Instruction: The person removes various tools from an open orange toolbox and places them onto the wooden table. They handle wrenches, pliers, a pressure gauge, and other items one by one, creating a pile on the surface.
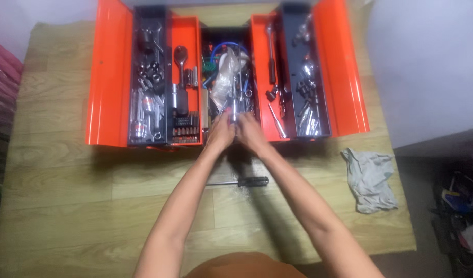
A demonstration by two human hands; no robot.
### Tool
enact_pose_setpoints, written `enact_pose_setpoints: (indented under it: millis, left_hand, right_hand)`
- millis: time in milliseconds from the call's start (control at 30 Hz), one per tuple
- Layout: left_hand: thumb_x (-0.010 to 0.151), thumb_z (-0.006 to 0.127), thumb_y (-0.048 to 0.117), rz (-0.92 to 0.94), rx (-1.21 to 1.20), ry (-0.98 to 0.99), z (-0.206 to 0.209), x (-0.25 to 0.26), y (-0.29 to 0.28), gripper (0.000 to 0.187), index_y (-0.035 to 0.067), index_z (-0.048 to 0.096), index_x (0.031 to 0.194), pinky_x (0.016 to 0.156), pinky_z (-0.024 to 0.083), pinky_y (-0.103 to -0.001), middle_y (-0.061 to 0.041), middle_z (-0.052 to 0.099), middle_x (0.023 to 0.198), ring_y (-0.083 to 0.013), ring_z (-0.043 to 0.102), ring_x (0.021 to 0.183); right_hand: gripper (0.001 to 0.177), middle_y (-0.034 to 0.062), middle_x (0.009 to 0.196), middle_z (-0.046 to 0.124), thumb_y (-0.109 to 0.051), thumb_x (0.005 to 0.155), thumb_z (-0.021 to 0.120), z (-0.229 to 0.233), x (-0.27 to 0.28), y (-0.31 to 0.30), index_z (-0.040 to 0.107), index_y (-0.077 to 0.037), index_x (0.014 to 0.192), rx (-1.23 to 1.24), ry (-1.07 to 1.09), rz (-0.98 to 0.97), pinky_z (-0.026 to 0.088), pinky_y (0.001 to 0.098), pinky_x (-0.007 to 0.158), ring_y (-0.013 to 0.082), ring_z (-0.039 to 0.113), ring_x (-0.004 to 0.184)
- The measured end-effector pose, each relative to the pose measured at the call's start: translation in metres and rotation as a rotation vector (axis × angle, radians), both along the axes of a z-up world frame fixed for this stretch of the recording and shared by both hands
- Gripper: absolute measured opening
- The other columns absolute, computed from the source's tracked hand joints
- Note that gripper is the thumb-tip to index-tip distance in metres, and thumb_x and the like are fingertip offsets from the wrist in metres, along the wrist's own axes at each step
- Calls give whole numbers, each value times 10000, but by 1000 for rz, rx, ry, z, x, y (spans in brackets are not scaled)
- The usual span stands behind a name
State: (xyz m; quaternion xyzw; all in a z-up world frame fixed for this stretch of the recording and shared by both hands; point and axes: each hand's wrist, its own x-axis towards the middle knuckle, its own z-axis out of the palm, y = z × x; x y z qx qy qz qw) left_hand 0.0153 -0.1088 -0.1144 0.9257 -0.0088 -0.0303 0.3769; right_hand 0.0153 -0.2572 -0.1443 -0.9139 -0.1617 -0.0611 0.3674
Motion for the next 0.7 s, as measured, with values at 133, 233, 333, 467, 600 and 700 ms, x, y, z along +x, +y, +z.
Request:
enact_pose_setpoints:
  millis: [133,233,333,467,600,700]
  left_hand:
    - [994,527,221,-72,24,170,-26,16,17,399,132,614,1373,1072,471,-489,-227,629,1332,-409,587,1253]
    - [963,531,203,-141,-5,166,-37,23,23,438,141,587,1393,1067,455,-489,-243,611,1311,-414,570,1245]
    - [990,520,221,-101,-97,28,-35,28,24,421,122,583,1394,1077,454,-481,-250,616,1319,-416,576,1257]
    - [1065,521,380,110,-514,47,-14,25,15,540,111,390,1514,1070,481,-485,-221,564,1418,-380,581,1308]
    - [1049,688,235,-50,-1037,-433,19,8,21,784,98,140,1593,1046,508,-464,-213,397,1489,-349,537,1293]
    - [1017,668,229,-19,-1134,-233,36,-26,48,627,87,303,1505,848,628,-357,-205,617,1233,-268,708,1032]
  right_hand:
    - [753,444,1353,440,-140,832,717,-47,43,31,369,23,1480,-149,-9,-205,439,595,997,606,479,1163]
    - [778,390,1303,528,-253,927,672,-54,73,29,271,41,1526,-145,350,-357,515,551,941,519,601,1121]
    - [873,360,1211,572,-232,853,792,-39,80,20,253,99,1454,212,407,-216,506,507,982,448,615,1129]
    - [585,209,1025,625,-132,915,652,-6,36,13,443,37,1435,979,750,-72,497,457,736,348,614,876]
    - [493,94,1204,648,-71,934,672,29,-37,-9,487,-55,1391,708,488,88,497,338,920,219,611,1109]
    - [392,101,1170,691,-203,968,679,45,-75,-32,564,-58,1313,434,487,27,519,337,914,231,638,1076]
